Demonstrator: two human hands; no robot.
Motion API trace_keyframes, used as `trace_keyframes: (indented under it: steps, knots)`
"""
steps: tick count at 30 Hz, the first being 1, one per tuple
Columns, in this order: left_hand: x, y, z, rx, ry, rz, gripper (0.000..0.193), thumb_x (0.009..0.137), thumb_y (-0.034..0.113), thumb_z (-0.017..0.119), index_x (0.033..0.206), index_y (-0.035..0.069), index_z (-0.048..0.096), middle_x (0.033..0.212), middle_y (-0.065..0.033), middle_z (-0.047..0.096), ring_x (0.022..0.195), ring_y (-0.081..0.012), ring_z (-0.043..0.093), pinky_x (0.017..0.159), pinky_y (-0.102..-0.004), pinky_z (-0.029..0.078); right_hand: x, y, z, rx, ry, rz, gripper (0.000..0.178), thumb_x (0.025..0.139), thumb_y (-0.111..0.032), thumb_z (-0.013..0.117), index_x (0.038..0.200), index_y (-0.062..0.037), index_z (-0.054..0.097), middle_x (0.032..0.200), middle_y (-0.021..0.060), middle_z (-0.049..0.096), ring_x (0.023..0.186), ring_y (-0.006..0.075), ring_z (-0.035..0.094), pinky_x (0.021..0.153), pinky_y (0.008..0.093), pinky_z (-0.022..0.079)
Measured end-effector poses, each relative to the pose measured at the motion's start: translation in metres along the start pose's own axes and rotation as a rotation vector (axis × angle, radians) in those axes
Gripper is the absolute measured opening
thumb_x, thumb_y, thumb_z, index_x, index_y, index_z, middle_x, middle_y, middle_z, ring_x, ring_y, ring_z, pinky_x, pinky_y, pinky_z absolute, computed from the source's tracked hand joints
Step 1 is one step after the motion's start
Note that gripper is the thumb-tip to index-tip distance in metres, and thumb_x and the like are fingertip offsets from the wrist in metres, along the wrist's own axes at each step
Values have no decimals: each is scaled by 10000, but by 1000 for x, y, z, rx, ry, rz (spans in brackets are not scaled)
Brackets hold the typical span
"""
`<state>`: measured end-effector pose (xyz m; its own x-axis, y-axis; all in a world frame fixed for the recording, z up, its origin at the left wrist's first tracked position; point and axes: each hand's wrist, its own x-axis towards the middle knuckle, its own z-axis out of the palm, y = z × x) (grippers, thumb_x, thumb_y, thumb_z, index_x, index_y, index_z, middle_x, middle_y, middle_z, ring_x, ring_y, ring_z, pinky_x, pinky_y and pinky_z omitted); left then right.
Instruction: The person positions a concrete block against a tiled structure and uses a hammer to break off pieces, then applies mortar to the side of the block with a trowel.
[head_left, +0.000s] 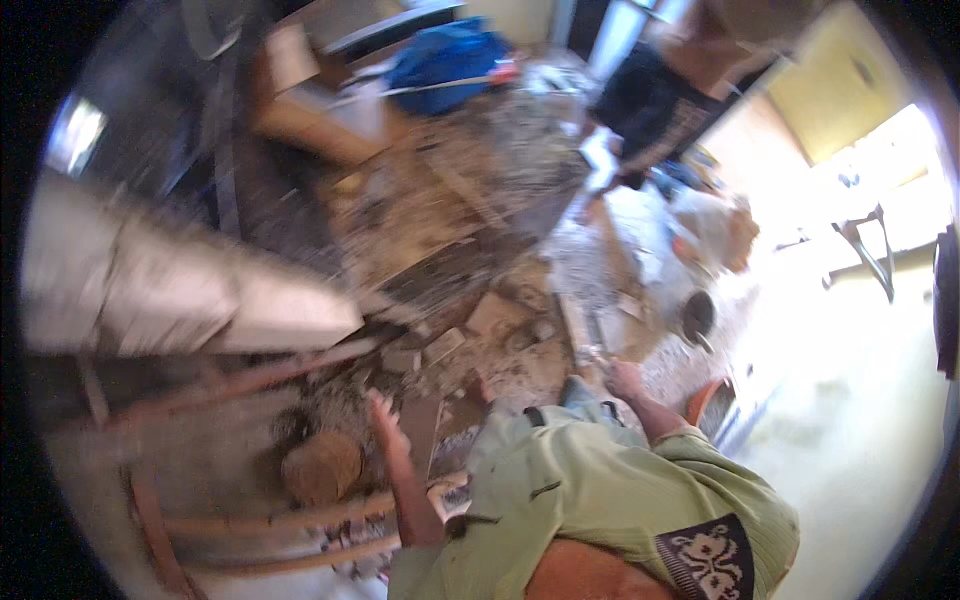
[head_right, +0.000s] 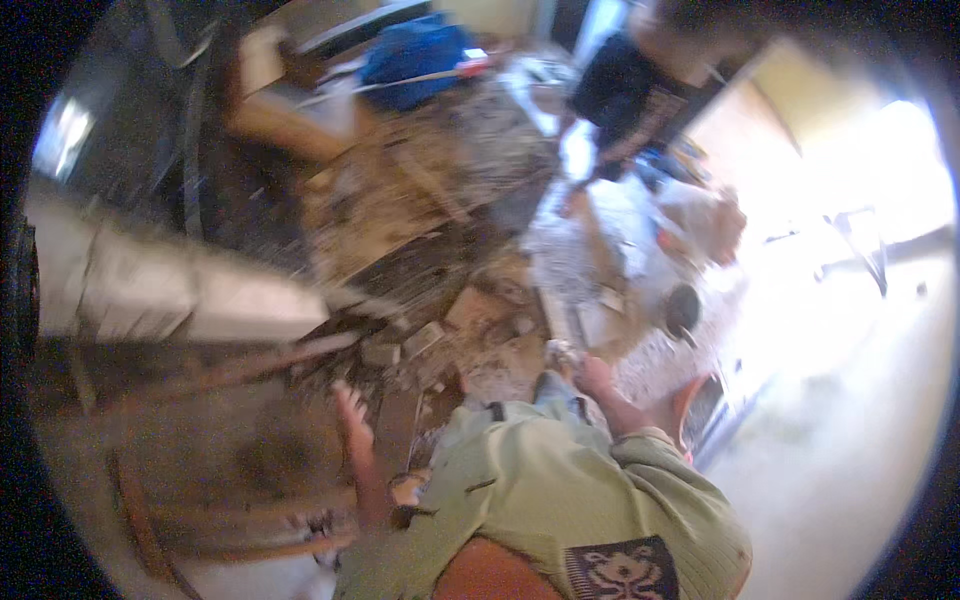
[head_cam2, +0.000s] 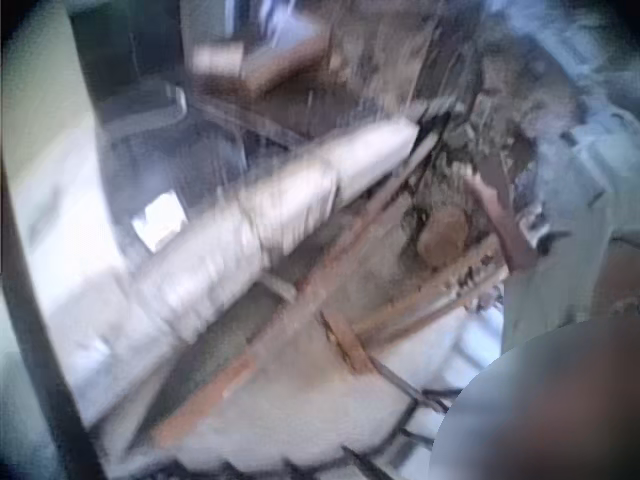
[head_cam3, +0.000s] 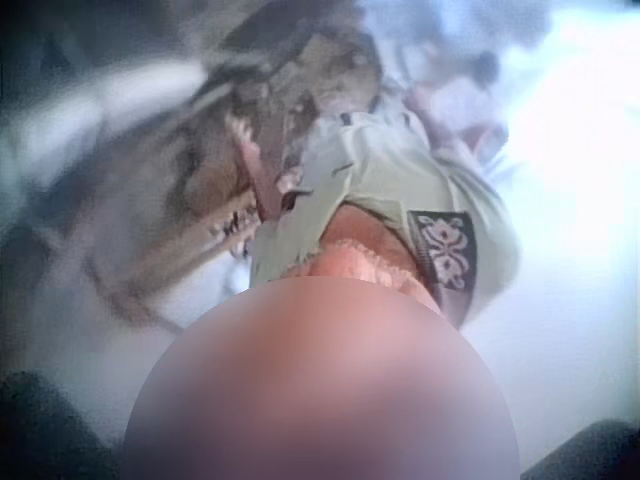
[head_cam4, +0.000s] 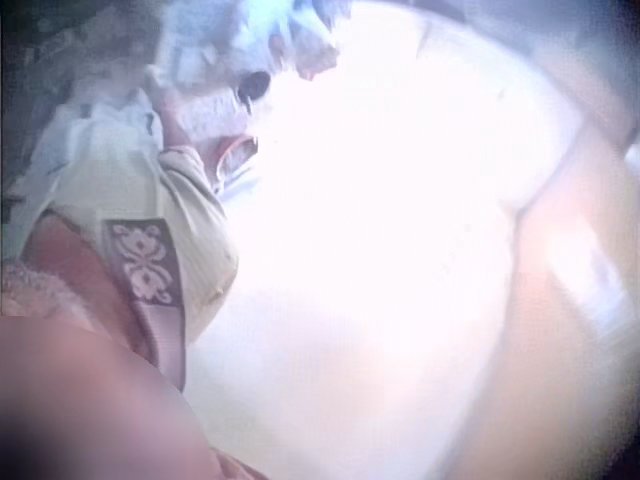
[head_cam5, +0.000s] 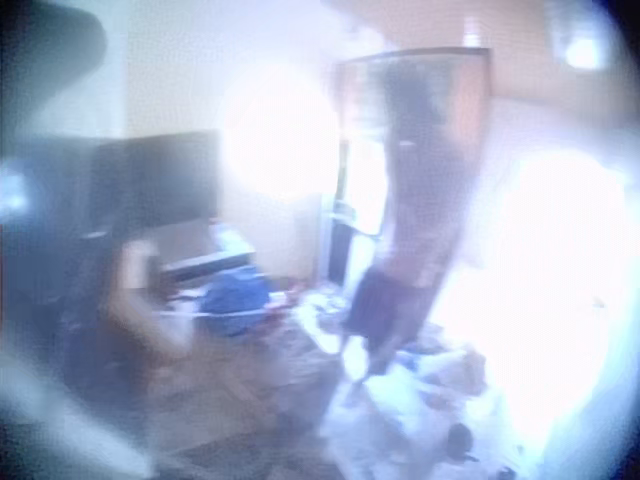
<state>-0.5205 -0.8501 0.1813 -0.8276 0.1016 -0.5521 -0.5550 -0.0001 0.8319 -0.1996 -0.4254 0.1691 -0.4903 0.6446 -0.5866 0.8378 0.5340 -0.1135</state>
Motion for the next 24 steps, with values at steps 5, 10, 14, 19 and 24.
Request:
trace_keyframes:
  steps: [5,10,14,19,24]
  knots:
    - [-28,-75,-4,265,-142,122,698,945,523,442,1471,90,288,1478,-182,339,1352,-301,361,1116,-447,241,12,99,47,146,-66,182,284,750,-261,616,908,-28,652,891,239,663,886,393,654,762,499,515]
    - [-109,-30,154,345,165,-228,726,922,532,487,1460,73,321,1465,-192,344,1304,-318,418,1079,-460,290,-3,179,38,229,-123,339,283,757,-249,571,929,-63,696,932,180,693,872,341,680,746,462,551]
    - [-111,-55,228,497,-31,-243,755,909,539,514,1465,71,306,1443,-188,374,1299,-340,415,1066,-504,285,-23,263,70,325,-118,534,281,769,-257,564,938,-79,701,920,150,700,870,329,682,739,449,553]
    - [-95,-64,284,529,-218,-199,755,902,508,553,1462,65,309,1425,-183,400,1298,-360,411,1050,-534,280,-50,312,45,362,-179,746,267,789,-257,560,940,-88,701,935,127,700,892,299,681,747,422,549]
    - [-50,-94,286,541,-291,-127,572,912,393,570,1365,56,484,1285,-114,517,1067,-232,570,912,-377,448,-54,318,37,447,-204,740,271,757,-237,609,969,-102,711,951,130,702,888,306,679,782,413,543]
